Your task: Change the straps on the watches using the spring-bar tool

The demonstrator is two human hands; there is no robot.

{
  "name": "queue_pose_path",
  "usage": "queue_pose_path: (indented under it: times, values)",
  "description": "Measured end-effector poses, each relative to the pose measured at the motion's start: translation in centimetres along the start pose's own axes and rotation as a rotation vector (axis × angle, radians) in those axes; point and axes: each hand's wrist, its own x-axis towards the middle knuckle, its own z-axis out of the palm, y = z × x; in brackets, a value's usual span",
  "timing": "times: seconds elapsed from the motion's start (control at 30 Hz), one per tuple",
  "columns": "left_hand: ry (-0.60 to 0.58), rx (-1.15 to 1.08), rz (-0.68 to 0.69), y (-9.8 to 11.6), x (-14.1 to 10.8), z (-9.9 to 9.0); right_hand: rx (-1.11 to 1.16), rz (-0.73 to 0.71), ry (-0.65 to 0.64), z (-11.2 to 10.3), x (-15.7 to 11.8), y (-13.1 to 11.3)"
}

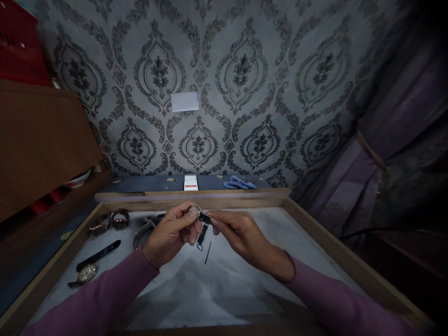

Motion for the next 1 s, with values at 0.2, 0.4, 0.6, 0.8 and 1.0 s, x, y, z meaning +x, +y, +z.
queue_pose_path:
  times: [0.2, 0.4, 0.6, 0.8, 1.0]
  values:
    - [0.011, -0.05, -0.007, -0.16, -0.01, 0.19, 0.029, -0.021, 0.022, 0.13, -0.17, 0.4]
    - [0.004, -0.07, -0.019, 0.02, -0.02, 0.36, 0.044, -0.02, 0.022, 0.2, -0.21, 0.45]
    - [-0.015, -0.111, -0.025, 0.09, 0.01, 0.4, 0.048, -0.022, 0.026, 0.04, -0.1, 0.19]
    - [-0.041, -0.104, -0.006, 0.01, 0.04, 0.17, 0.081, -0.042, 0.034, 0.16, -0.19, 0.52]
    - [-0.055, -0.057, -0.021, 0.2, -0.1, -0.16, 0.076, -0.03, 0.004, 0.04, -0.15, 0.56]
